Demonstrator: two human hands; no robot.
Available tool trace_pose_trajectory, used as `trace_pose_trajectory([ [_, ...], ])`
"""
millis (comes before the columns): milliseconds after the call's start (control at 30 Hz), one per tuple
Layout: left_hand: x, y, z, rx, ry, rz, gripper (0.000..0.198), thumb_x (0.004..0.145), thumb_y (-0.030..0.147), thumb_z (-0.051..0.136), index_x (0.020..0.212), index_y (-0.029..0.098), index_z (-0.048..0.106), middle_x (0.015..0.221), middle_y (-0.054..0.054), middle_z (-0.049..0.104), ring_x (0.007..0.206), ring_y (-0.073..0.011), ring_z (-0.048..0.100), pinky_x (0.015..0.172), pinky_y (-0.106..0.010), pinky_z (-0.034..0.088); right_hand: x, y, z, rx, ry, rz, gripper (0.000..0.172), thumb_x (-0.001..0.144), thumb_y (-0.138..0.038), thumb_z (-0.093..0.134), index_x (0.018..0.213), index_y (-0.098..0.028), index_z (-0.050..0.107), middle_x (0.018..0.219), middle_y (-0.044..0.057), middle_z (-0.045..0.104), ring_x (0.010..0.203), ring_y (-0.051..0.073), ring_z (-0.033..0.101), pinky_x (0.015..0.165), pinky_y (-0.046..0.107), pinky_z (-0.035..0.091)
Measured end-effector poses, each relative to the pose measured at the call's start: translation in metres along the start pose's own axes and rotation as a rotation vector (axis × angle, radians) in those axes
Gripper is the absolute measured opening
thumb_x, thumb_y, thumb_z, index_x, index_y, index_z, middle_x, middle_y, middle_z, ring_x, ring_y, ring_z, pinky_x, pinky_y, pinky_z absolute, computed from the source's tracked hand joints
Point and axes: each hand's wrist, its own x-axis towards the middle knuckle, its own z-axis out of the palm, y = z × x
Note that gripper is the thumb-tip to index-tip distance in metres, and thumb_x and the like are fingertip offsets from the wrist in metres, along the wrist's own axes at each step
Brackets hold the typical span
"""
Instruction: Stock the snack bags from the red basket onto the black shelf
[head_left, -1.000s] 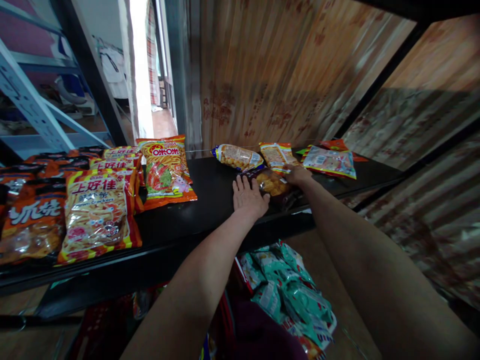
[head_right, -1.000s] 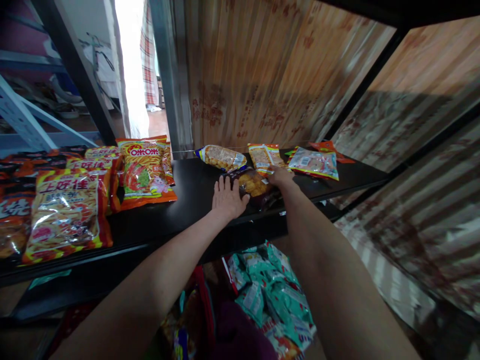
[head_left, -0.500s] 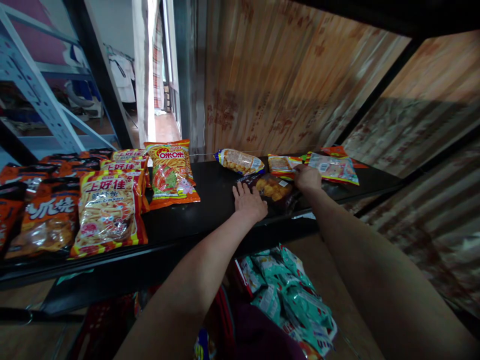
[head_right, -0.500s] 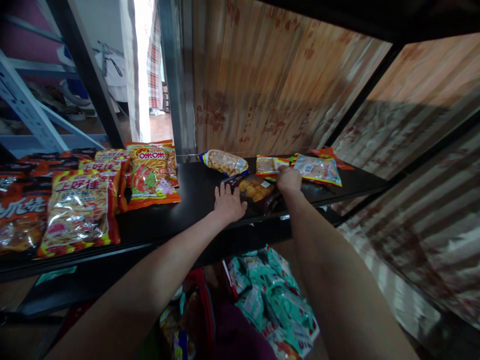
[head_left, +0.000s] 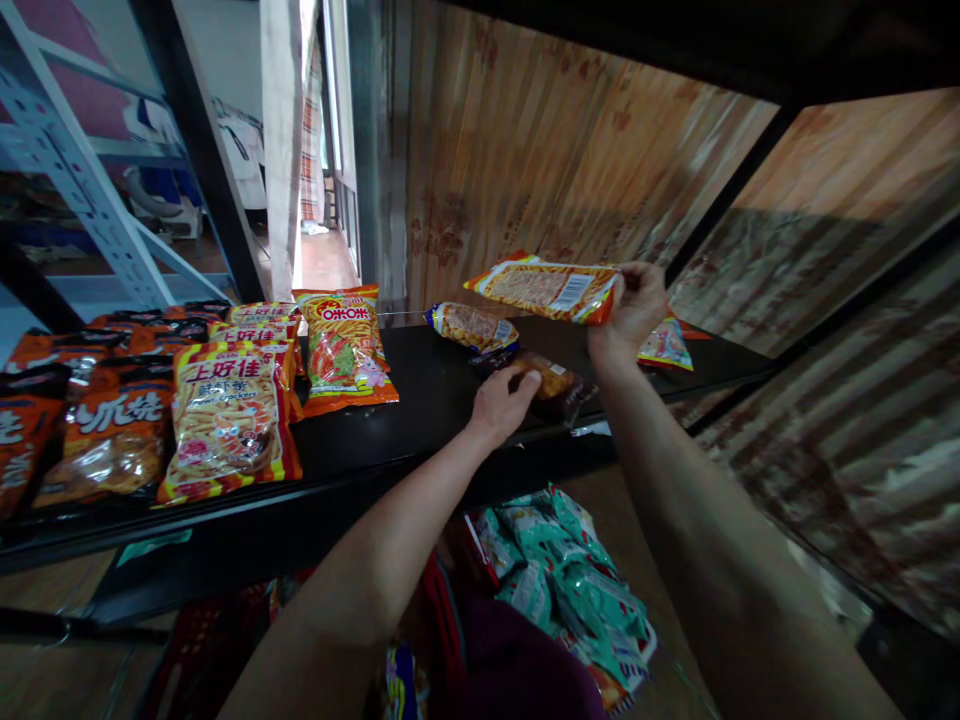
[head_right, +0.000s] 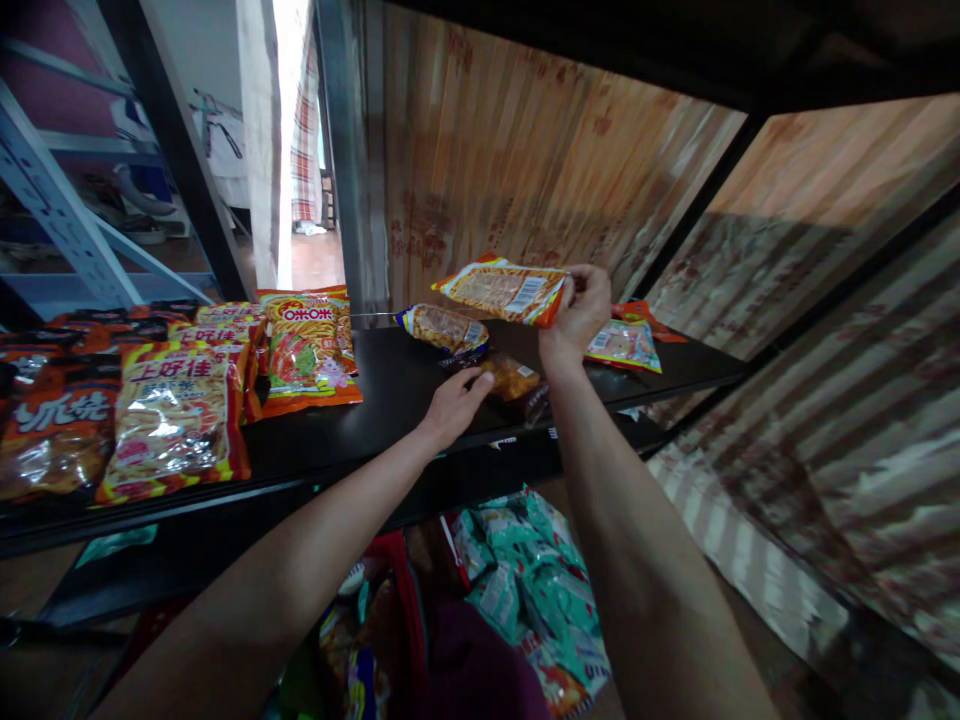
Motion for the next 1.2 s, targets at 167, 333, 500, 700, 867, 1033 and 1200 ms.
trace_pose_trajectory([
  [167, 0.002, 0.013, -0.016, -0.929, 0.123, -0.332, 0.045, 0.084, 0.054, 0.048, 0.110, 0.018, 0.058, 0.103, -0.011, 0.067, 0.098, -0.0226, 0.065, 0.083, -0.037, 0.053, -0.090, -0.026, -0.022, -0.018, -0.285, -0.210, 0.017, 0.083, -0.020, 0.042, 0.092, -0.019, 0.057, 0.089, 0.008, 0.060, 0.089, 0.023, 0.056, 0.083, 0.039, 0.045],
  [333, 0.007, -0.007, -0.031, -0.771, 0.353, -0.489, 0.032, 0.074, 0.008, 0.060, 0.104, 0.018, 0.055, 0.087, -0.005, 0.069, 0.073, -0.0169, 0.068, 0.073, -0.035, 0.055, -0.145, -0.030, -0.036, -0.094, -0.560, -0.268, 0.038, 0.072, -0.006, 0.039, 0.101, -0.018, 0.061, 0.100, 0.010, 0.066, 0.096, 0.024, 0.058, 0.088, 0.040, 0.047],
  [500, 0.010, -0.013, -0.025, -0.627, 0.421, -0.447, 0.032, 0.069, 0.000, 0.058, 0.096, 0.017, 0.057, 0.080, -0.003, 0.067, 0.066, -0.0161, 0.066, 0.070, -0.036, 0.055, -0.130, -0.030, -0.044, -0.131, -0.569, -0.220, 0.035, 0.073, -0.008, 0.041, 0.095, -0.019, 0.066, 0.092, 0.008, 0.069, 0.092, 0.025, 0.060, 0.088, 0.041, 0.047],
  [700, -0.010, 0.002, -0.033, -0.360, 0.480, -0.237, 0.038, 0.071, 0.002, 0.056, 0.102, 0.024, 0.062, 0.099, -0.003, 0.066, 0.099, -0.0197, 0.060, 0.094, -0.035, 0.045, -0.121, -0.055, -0.048, 0.131, -0.634, -0.046, 0.028, 0.083, -0.033, 0.050, 0.102, -0.018, 0.065, 0.105, 0.011, 0.068, 0.104, 0.026, 0.059, 0.099, 0.046, 0.041],
  [867, -0.039, 0.018, -0.035, 0.397, 0.419, 0.182, 0.045, 0.081, 0.018, 0.049, 0.126, 0.023, 0.054, 0.125, -0.013, 0.054, 0.118, -0.0282, 0.047, 0.103, -0.042, 0.036, -0.127, -0.096, -0.039, 0.736, -0.861, 0.501, 0.053, 0.074, -0.043, 0.068, 0.122, -0.027, 0.053, 0.120, 0.003, 0.063, 0.115, 0.020, 0.056, 0.100, 0.036, 0.043],
  [1033, -0.067, 0.024, -0.038, 0.559, 0.127, 0.476, 0.043, 0.081, 0.017, 0.047, 0.122, 0.023, 0.056, 0.131, -0.010, 0.053, 0.127, -0.0249, 0.040, 0.110, -0.039, 0.030, -0.132, -0.103, -0.035, 0.993, -0.783, 0.965, 0.040, 0.073, -0.054, 0.063, 0.094, -0.020, 0.062, 0.096, 0.006, 0.071, 0.100, 0.023, 0.063, 0.088, 0.035, 0.052],
  [1200, -0.063, 0.019, -0.068, 0.323, 0.473, 0.270, 0.037, 0.081, 0.025, 0.053, 0.117, 0.020, 0.057, 0.130, -0.012, 0.054, 0.126, -0.0248, 0.043, 0.109, -0.039, 0.029, -0.139, -0.083, -0.042, 1.147, -0.968, 1.178, 0.038, 0.081, -0.050, 0.053, 0.103, -0.019, 0.061, 0.097, 0.008, 0.071, 0.097, 0.027, 0.066, 0.080, 0.044, 0.056],
])
